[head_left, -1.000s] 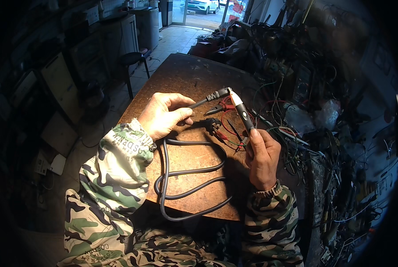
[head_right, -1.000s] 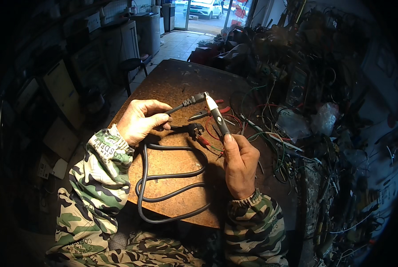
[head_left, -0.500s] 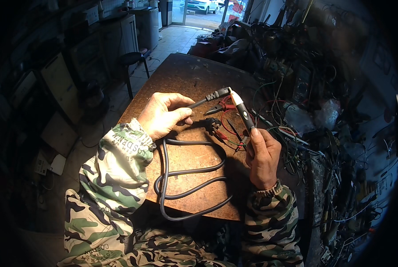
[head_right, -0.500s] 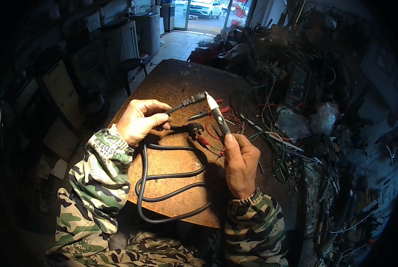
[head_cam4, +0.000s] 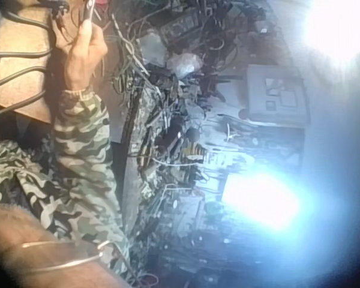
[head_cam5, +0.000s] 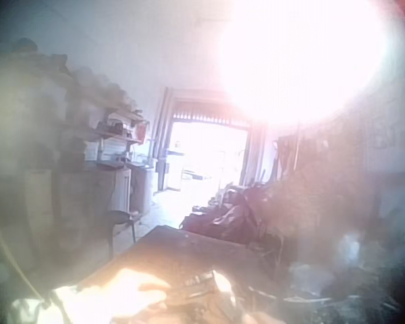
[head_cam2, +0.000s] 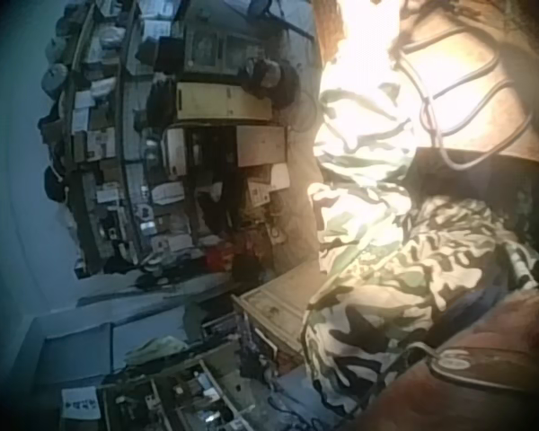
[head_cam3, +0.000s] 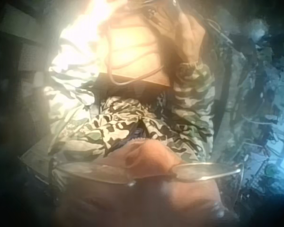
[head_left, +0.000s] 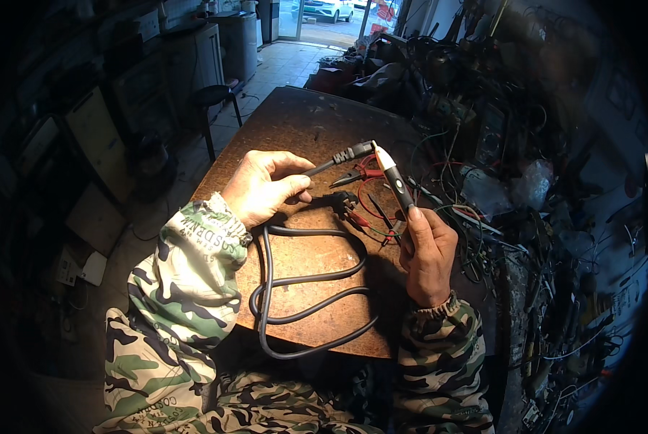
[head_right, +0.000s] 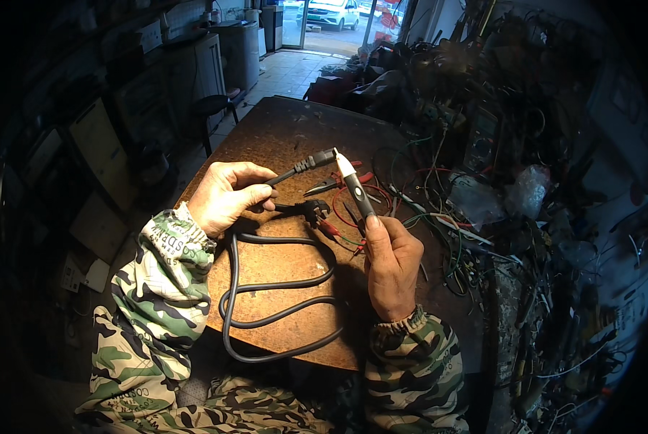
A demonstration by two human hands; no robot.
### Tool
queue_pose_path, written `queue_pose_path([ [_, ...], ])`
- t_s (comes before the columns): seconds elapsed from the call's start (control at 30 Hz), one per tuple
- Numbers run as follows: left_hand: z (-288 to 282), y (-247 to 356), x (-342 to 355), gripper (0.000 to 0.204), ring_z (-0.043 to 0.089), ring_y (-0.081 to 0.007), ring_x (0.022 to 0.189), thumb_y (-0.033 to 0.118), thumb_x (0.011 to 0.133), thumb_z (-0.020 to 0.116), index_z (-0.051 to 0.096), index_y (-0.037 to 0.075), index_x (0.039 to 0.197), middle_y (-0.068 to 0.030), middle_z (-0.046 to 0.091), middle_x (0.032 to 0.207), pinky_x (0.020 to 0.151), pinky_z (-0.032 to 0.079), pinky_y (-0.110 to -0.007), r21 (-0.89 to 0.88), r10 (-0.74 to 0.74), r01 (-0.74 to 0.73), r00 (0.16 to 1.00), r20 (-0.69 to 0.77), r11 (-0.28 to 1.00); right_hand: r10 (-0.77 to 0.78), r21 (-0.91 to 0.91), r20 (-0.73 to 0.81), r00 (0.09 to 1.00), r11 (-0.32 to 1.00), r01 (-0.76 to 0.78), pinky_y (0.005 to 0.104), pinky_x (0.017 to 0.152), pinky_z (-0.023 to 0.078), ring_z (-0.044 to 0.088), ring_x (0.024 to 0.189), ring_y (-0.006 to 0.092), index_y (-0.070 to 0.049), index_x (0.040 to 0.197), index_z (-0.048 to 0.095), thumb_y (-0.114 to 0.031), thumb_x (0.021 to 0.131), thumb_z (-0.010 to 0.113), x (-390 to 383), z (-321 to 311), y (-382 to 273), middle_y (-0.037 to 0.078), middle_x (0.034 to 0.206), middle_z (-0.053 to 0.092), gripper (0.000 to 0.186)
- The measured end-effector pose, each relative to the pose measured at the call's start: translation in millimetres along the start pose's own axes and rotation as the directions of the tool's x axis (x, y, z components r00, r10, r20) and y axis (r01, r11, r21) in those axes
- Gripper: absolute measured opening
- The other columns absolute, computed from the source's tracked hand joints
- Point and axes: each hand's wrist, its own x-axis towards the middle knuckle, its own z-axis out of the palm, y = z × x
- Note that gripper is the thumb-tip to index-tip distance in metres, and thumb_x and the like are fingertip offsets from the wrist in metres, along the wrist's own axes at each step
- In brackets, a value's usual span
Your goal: The person uses a soldering iron to heat and seal a black electrical cord, then tests the cord with a voltage tester and pliers. The person repeatedly checks the cord and plug while seated at a cluttered workbench.
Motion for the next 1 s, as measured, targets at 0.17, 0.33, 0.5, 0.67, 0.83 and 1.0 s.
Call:
queue_pose_path([
  [0.17, 1, 1, 0, 0.023, 0.071, -0.0172, 0.082, 0.002, 0.092, 0.065, 0.066, -0.007, 0.113, -0.0147, 0.072, 0.095, 0.077, 0.058, -0.028, 0.002, -0.004, 0.004, 1.000, -0.003, 1.000, -0.002, 0.007, -0.005, 1.000, 1.000, 0.002, 0.0206, 0.037, 0.023, 0.029, 0.043, 0.0019, -0.002, 0.094, 0.064, -0.030, 0.100, 0.056, 0, -1, 2, -0.007, 0.056, 0.038, 0.029],
  [0.33, 1, 3, -1, 0.023, 0.071, -0.0171, 0.082, 0.002, 0.092, 0.065, 0.066, -0.007, 0.114, -0.0147, 0.072, 0.095, 0.077, 0.058, -0.029, 0.011, -0.007, 0.007, 1.000, -0.005, 1.000, 0.005, 0.020, 0.002, 1.000, 1.000, -0.005, 0.0203, 0.039, 0.024, 0.032, 0.046, 0.0018, -0.001, 0.093, 0.064, -0.029, 0.101, 0.057, 0, -1, 0, -0.007, 0.059, 0.041, 0.030],
  [0.5, 0, 3, -1, 0.023, 0.071, -0.0167, 0.082, 0.002, 0.092, 0.065, 0.066, -0.007, 0.114, -0.0145, 0.071, 0.095, 0.076, 0.059, -0.028, 0.027, -0.002, 0.002, 1.000, -0.007, 1.000, 0.025, 0.027, 0.004, 1.000, 0.999, -0.025, 0.0201, 0.045, 0.028, 0.037, 0.052, 0.0018, 0.003, 0.093, 0.065, -0.028, 0.102, 0.057, -1, -1, -6, -0.006, 0.063, 0.046, 0.033],
  [0.67, 0, 3, -1, 0.023, 0.071, -0.0165, 0.082, 0.002, 0.092, 0.065, 0.066, -0.007, 0.114, -0.0142, 0.071, 0.094, 0.075, 0.059, -0.028, 0.018, -0.010, 0.010, 1.000, -0.006, 1.000, 0.031, 0.019, 0.001, 1.000, 0.999, -0.031, 0.0201, 0.045, 0.028, 0.037, 0.052, 0.0018, 0.003, 0.093, 0.065, -0.028, 0.102, 0.057, -1, -1, -5, -0.006, 0.063, 0.047, 0.033],
  [0.83, 1, 2, -1, 0.023, 0.071, -0.0162, 0.081, 0.002, 0.092, 0.065, 0.066, -0.006, 0.113, -0.0135, 0.072, 0.093, 0.074, 0.059, -0.028, -0.004, -0.026, 0.026, 1.000, -0.006, 1.000, 0.029, 0.042, 0.005, 1.000, 0.999, -0.029, 0.0201, 0.044, 0.027, 0.036, 0.051, 0.0015, 0.003, 0.092, 0.064, -0.027, 0.102, 0.057, 0, -2, -2, -0.007, 0.062, 0.045, 0.032],
  [1.0, -3, 0, 1, 0.022, 0.071, -0.0158, 0.081, 0.002, 0.092, 0.066, 0.067, -0.006, 0.112, -0.0128, 0.072, 0.093, 0.074, 0.059, -0.027, 0.044, 0.015, -0.014, 1.000, -0.002, 0.999, 0.113, 0.156, 0.057, 0.992, 0.980, -0.120, 0.0204, 0.042, 0.025, 0.032, 0.048, 0.0011, 0.000, 0.091, 0.064, -0.027, 0.100, 0.059, 3, -8, -10, -0.008, 0.060, 0.042, 0.029],
])
